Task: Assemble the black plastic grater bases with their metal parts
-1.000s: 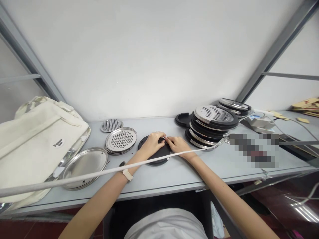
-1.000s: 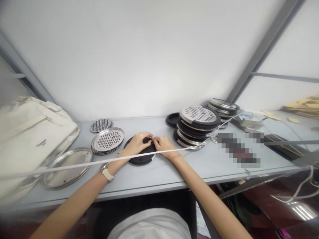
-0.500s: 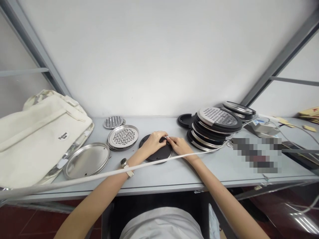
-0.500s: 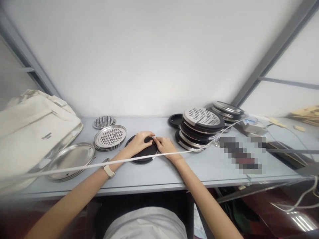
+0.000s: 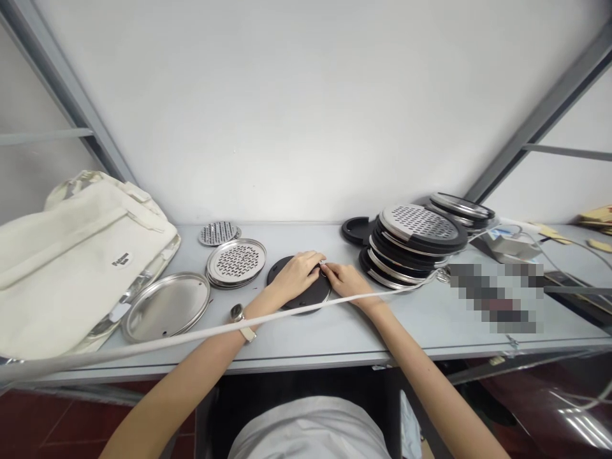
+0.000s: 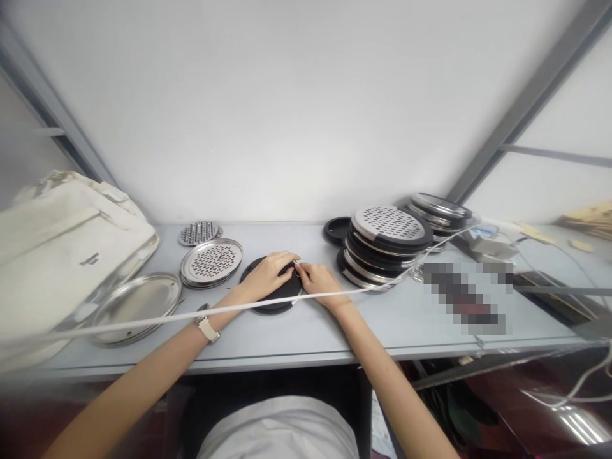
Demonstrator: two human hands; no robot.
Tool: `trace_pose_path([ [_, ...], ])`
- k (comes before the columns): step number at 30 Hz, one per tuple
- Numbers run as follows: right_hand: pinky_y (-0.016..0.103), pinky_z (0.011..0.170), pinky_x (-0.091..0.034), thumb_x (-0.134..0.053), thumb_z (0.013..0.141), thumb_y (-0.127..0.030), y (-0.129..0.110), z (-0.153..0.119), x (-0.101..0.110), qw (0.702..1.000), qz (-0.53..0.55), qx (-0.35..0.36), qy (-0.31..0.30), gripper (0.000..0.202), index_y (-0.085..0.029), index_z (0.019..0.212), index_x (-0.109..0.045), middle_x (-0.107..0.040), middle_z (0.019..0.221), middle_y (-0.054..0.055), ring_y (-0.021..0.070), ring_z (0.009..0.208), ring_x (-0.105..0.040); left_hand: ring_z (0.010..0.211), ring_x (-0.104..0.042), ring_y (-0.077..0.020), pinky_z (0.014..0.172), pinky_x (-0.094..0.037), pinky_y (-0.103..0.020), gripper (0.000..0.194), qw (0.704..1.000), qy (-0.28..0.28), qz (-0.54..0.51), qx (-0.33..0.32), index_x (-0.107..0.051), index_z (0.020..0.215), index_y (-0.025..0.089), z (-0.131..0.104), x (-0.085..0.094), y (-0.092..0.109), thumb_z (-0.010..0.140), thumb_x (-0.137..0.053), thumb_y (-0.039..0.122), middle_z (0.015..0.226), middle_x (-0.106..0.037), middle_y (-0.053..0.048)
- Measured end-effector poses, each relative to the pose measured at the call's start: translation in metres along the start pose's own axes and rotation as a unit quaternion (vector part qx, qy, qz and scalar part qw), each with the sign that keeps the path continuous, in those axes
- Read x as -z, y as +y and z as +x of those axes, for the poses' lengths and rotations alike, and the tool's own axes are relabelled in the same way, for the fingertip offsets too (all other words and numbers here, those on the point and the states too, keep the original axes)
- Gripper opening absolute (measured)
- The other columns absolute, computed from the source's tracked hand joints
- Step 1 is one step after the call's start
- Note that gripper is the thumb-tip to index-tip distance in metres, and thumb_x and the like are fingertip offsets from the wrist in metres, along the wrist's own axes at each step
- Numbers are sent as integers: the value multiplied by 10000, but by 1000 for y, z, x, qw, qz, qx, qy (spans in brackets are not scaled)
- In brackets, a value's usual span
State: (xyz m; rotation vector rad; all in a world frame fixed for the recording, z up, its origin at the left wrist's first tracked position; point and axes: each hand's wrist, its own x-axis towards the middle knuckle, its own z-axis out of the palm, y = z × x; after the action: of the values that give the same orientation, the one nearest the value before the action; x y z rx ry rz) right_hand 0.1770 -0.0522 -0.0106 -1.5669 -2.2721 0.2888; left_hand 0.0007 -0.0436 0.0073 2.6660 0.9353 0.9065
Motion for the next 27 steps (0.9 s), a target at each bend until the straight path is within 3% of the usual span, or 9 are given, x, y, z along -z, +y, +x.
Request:
trace_pose_path([
  [14,262,564,-257,-259,989,-344,-2,-1,1,998,-59,31,20,354,-195,920,-573,-688,763,61,175,654,-630,952,-535,-183,882,-440,-340,182,999,-3,26,18,-513,1017,170,0,3,4,869,-435,99,1010,-524,-58],
  [27,249,578,-296,-268,990,-328,-5,-1,3,998,-54,34,17,345,-200,1023,-587,-710,835,67,190,726,-655,881,-534,-184,850,-419,-338,121,997,-15,74,-3,-529,935,168,1,2,1,878,-437,115,922,-563,-41],
])
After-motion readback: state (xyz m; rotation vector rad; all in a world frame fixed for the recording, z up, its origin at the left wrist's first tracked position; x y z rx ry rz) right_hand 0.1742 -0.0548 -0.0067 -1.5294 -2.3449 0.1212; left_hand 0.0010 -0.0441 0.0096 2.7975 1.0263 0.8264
